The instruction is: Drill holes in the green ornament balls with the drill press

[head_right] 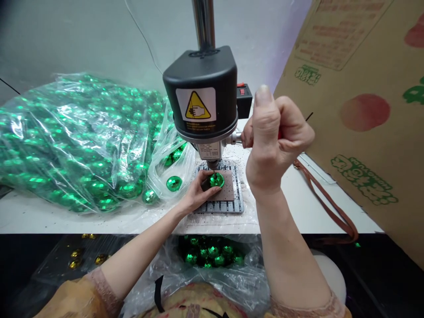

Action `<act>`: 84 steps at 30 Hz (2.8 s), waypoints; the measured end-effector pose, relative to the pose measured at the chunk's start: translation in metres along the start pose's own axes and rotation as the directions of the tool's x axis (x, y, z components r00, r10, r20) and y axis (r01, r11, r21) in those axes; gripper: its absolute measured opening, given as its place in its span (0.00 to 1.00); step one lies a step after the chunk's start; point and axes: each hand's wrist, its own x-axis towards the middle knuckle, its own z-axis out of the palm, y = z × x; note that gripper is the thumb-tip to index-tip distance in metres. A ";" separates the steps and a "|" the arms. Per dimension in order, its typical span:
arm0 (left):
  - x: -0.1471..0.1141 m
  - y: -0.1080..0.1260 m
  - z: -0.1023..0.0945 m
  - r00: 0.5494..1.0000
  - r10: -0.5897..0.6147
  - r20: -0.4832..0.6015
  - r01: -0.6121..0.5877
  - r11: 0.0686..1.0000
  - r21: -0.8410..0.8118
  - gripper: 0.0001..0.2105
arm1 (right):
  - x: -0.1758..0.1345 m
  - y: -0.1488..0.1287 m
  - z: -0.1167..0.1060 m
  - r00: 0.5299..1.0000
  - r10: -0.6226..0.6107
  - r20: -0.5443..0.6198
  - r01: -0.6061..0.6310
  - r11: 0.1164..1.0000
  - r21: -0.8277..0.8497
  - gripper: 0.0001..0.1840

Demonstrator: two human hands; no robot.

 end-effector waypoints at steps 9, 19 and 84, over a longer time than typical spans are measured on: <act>0.000 0.000 -0.001 1.000 0.016 -0.003 -0.016 1.000 0.012 0.25 | -0.019 0.003 -0.003 0.991 -0.129 -0.043 0.129 0.992 0.000 0.28; -0.001 -0.006 -0.003 0.999 0.031 0.016 -0.032 0.999 0.035 0.25 | -0.025 0.007 -0.004 0.979 -0.190 -0.071 0.191 0.982 -0.001 0.25; -0.017 0.049 -0.063 0.917 -0.280 -0.283 0.126 0.877 -0.463 0.21 | -0.002 -0.003 0.002 1.000 -0.014 -0.022 0.014 1.000 -0.027 0.23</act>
